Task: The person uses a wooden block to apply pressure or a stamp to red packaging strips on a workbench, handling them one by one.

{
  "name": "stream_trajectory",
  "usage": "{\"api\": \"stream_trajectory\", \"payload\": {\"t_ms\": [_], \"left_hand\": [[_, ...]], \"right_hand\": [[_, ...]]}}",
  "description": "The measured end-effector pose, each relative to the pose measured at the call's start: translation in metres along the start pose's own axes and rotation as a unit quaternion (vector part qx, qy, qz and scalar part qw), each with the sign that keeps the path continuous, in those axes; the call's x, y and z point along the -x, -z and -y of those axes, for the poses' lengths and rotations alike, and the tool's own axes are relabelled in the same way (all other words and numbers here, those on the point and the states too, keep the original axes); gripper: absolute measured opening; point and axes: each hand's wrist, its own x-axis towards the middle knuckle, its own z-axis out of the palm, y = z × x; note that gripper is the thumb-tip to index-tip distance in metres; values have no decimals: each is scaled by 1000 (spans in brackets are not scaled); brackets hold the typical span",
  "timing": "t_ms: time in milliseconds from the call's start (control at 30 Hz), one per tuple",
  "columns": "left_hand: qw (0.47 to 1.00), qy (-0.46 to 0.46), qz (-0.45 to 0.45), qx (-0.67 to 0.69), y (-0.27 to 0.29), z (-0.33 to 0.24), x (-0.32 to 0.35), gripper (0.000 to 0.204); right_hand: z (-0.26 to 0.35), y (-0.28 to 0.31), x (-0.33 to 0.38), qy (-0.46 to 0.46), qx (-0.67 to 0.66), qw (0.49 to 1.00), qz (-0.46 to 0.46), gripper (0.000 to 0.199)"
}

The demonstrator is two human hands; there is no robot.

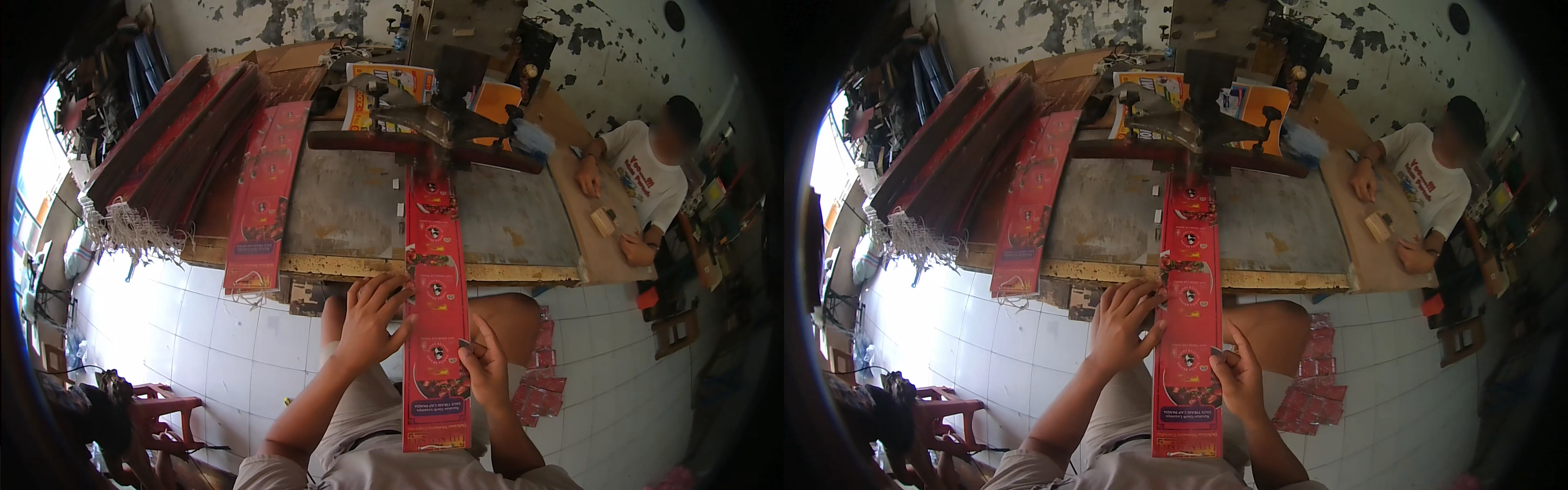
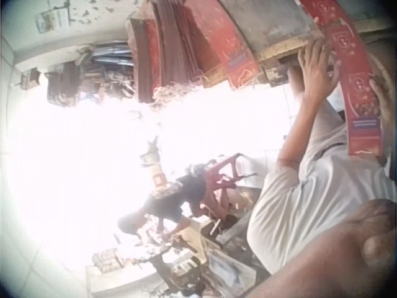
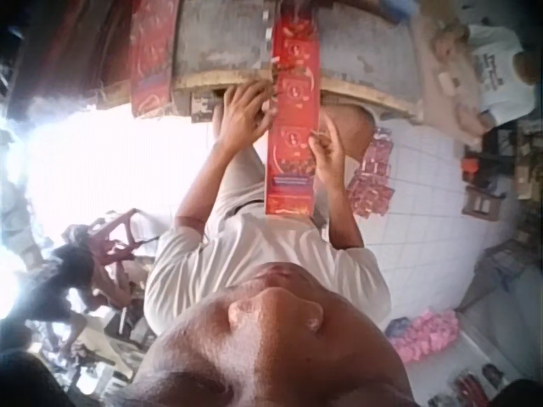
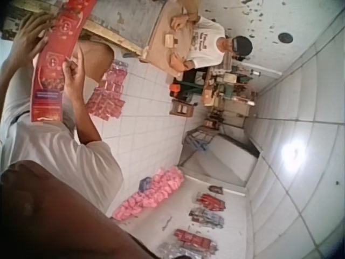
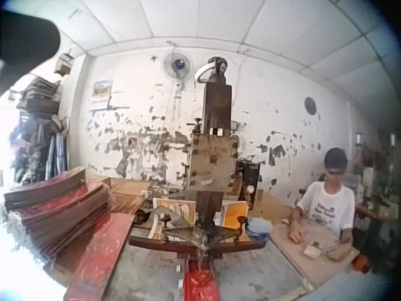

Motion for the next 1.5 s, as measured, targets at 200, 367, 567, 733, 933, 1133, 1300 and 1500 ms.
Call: {"api": "stream_trajectory", "payload": {"t_ms": [200,367,567,733,933,1133,1300,1500], "left_hand": [[998,-18,29,-44,3,-1,-12,51],[996,-52,45,-50,-3,25,-45,54],[997,-34,31,-68,-4,39,-54,54],[998,-28,21,-56,-12,35,-58,54],[998,-14,16,-56,-13,36,-60,55],[997,-12,17,-69,-14,38,-61,54],[998,-15,17,-64,-14,38,-63,54],[997,-14,17,-69,-12,36,-64,54]], "right_hand": [[16,3,-13,4,64,998,-18,61],[25,-3,-85,37,155,987,5,55],[59,-12,-111,76,483,870,-57,44],[52,16,-155,327,545,772,4,40],[43,17,-170,311,537,783,44,42],[41,14,-173,311,545,777,37,43],[42,15,-173,310,543,780,33,42],[42,15,-173,308,552,774,31,42]]}}
